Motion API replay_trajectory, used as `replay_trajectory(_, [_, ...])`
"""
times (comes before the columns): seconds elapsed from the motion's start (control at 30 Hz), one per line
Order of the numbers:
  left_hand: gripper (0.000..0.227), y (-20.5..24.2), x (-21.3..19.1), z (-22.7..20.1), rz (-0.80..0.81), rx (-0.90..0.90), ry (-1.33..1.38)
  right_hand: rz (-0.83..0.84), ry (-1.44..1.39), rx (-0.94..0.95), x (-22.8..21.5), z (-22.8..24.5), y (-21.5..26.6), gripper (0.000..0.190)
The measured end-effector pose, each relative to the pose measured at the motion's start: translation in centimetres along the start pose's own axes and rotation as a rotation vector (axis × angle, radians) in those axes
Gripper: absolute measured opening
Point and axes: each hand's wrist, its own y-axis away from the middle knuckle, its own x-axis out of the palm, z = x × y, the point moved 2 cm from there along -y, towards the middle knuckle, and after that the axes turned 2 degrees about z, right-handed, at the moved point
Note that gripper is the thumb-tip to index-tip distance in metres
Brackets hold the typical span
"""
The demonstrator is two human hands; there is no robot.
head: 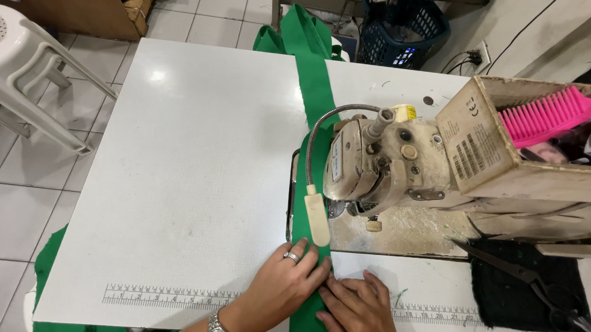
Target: Folding the edges of long green fabric strips and sewing them using an industrial sewing machine.
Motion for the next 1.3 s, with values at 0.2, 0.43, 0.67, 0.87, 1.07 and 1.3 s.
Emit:
replay_trajectory(0.2, [0.027, -1.1, -0.2, 1.7, 0.094, -0.023, 0.074, 0.059, -0.048, 0.024, 0.2, -0.1, -0.9, 0.036])
replay_trajectory(0.43, [0.022, -2.3, -0.7, 4.1, -0.073, -0.007, 0.12, 0.118, -0.147, 0.019, 0.4, -1.0, -1.7, 0.037])
replay_trajectory(0.67, [0.069, 3.2, 2.2, -5.2, 0.432, -0.168, 0.238, 0.086, -0.329, 0.18, -0.6, -5.5, -1.6, 0.049])
replay_trajectory(0.87, [0.007, 4.4, -0.2, -6.8, -0.111, -0.022, 0.104, 0.171, -0.203, 0.057, 0.2, -8.2, -4.5, 0.049])
replay_trajectory(1.07, [0.025, 2.4, -7.0, -5.6, -0.311, 0.179, -0.005, 0.035, -0.169, -0.351, -2.8, -5.0, -6.2, 0.058])
replay_trajectory(1.3, [0.01, 1.3, -7.4, -5.2, -0.336, 0.125, 0.147, -0.146, -0.217, -0.527, -6.0, -1.4, -5.2, 0.02])
